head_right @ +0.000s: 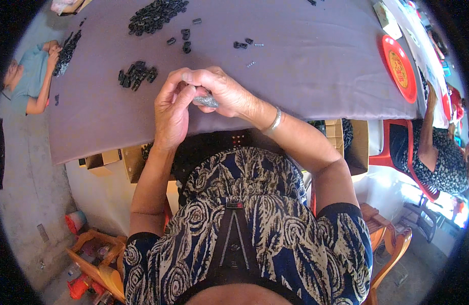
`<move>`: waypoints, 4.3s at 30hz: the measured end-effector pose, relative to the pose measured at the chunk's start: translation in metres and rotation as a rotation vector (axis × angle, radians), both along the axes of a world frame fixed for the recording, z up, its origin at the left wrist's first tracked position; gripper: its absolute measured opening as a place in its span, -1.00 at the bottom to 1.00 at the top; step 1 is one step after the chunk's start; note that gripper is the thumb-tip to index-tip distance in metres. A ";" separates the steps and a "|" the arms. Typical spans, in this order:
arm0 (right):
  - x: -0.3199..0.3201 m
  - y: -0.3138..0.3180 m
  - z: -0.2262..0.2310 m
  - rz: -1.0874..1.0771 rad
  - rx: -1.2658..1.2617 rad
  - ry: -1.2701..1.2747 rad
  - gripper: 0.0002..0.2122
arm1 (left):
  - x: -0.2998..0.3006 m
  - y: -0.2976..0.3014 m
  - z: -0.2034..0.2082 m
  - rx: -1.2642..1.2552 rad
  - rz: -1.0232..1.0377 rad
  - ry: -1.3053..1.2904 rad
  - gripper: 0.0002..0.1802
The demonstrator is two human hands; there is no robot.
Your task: The recorder is manually assembling small plastic and metal components at a workbench.
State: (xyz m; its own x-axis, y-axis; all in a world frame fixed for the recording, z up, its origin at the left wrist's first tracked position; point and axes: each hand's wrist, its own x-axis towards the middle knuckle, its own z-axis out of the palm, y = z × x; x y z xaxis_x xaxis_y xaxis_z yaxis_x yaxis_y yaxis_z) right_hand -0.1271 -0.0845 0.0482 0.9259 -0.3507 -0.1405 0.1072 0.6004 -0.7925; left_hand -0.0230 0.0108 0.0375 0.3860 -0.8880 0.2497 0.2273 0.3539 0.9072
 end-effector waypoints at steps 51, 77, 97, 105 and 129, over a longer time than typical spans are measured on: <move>0.007 -0.004 -0.009 0.070 0.152 0.056 -0.67 | 0.016 -0.004 -0.017 0.007 0.101 -0.157 -0.82; 0.011 -0.021 -0.008 -0.346 -1.089 0.313 -0.92 | 0.075 -0.006 -0.027 0.231 0.829 -0.918 -0.74; 0.063 -0.058 -0.018 -0.391 -1.728 0.435 -0.86 | 0.058 -0.010 -0.027 0.073 0.679 -0.831 -0.76; 0.053 -0.063 -0.019 -0.361 -1.631 0.264 -0.88 | 0.051 -0.012 -0.025 0.079 0.612 -0.731 -0.75; -0.016 -0.036 0.003 -0.296 -0.976 0.201 -0.93 | 0.026 -0.004 -0.015 0.282 -0.024 -0.233 -0.79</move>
State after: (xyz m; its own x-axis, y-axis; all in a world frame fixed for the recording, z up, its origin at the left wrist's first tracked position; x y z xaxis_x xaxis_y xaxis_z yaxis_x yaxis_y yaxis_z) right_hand -0.1435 -0.1207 0.0513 0.7751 -0.6045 0.1839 -0.0425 -0.3402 -0.9394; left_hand 0.0032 0.0070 0.0224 0.3258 -0.9426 0.0729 0.0081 0.0798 0.9968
